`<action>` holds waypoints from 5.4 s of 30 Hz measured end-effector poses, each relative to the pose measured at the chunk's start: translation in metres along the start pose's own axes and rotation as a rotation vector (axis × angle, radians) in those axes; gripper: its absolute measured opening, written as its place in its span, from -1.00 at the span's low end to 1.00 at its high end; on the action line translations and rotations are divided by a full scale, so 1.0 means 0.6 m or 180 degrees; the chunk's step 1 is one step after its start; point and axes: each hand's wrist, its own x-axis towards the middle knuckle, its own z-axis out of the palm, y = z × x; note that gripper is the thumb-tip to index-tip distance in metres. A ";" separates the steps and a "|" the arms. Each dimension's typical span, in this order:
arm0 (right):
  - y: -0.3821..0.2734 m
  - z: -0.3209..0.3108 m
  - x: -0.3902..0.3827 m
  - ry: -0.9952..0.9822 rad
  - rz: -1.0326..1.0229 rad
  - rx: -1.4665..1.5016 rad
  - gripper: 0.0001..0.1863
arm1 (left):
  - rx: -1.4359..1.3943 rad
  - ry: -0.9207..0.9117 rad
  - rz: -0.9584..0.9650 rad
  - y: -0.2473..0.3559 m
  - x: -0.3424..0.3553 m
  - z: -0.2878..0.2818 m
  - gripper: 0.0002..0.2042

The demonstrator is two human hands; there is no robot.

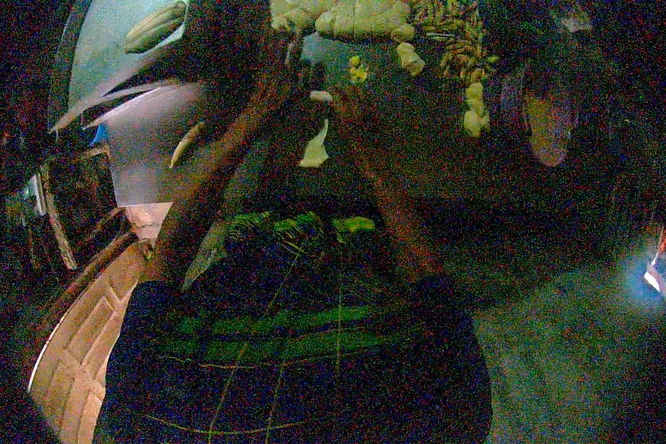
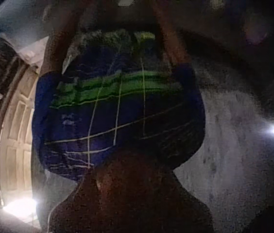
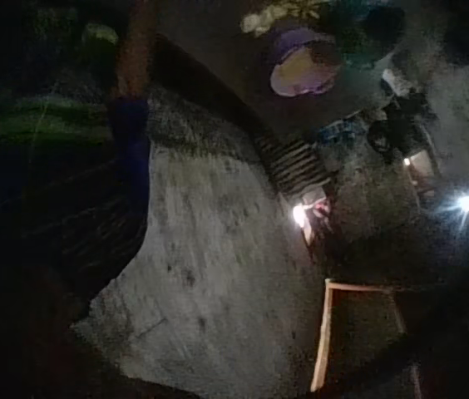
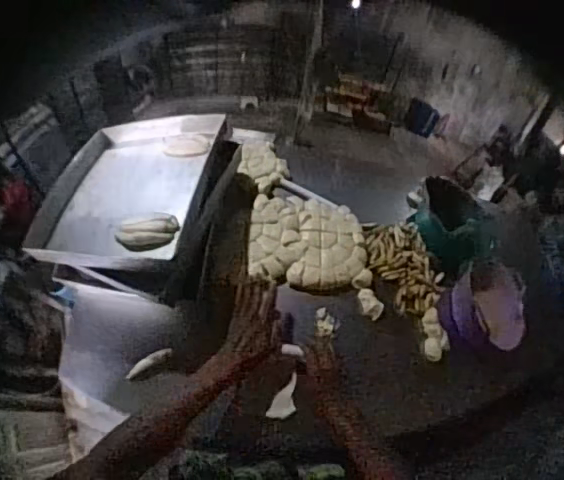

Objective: The person flattens pieces of dough by hand, applies a dark filling using a brush, rolls the dough into cylindrical shapes, and places them onto a large metal tray.

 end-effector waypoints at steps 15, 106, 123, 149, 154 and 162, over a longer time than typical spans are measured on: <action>-0.163 -0.029 -0.228 -0.0227 0.1155 0.0233 -0.25 | 0.0109 -0.2171 0.0830 0.104 -0.063 -0.077 -0.43; -0.045 -0.023 0.072 0.0688 0.0725 -0.0317 -0.50 | -0.0220 0.0033 -0.0768 0.008 0.012 -0.006 -0.34; 0.023 0.042 -0.090 0.0640 0.2018 0.0326 -0.60 | -0.0452 -0.0339 -0.1561 0.092 -0.275 -0.227 -0.61; 0.758 -0.418 0.276 -0.0846 0.1031 -0.1751 -0.74 | 0.0184 -0.0834 -0.2263 0.114 -0.254 -0.279 -0.61; 0.701 -0.291 0.360 -0.1386 0.0402 -0.2973 -0.76 | 0.0625 -0.0685 -0.2169 0.109 -0.244 -0.319 -0.60; 0.697 -0.407 0.333 -0.1590 0.0542 -0.1942 -0.76 | 0.0734 -0.0756 -0.2110 0.122 -0.243 -0.313 -0.58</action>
